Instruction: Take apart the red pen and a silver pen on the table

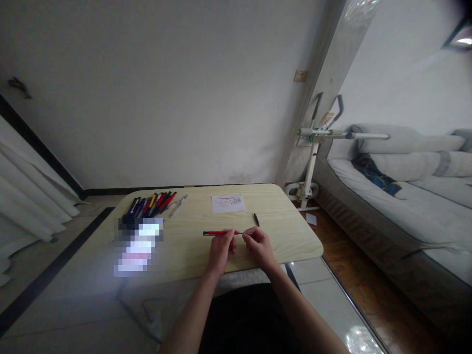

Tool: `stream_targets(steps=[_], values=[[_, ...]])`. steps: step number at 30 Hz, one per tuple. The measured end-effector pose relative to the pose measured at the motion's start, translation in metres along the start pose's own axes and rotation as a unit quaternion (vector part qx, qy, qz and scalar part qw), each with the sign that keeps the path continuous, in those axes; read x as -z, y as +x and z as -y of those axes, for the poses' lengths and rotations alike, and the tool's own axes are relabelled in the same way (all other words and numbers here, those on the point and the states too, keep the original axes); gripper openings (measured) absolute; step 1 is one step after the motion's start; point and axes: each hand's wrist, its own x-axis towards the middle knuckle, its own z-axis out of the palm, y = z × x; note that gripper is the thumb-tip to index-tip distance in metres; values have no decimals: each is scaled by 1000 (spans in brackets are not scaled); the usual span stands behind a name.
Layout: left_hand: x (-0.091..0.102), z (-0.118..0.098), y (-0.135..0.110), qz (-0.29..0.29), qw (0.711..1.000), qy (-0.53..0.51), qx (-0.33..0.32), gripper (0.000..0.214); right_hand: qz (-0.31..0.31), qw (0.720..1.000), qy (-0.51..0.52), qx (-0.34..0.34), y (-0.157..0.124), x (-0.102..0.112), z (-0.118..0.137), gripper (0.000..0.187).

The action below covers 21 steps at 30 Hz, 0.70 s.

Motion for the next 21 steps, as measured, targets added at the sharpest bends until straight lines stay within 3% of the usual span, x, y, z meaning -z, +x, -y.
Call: stream_targets(steps=[21], values=[[0,1,1,-3,1000,4,-2,28,10,1000,-18,12,-2,1,2,14]])
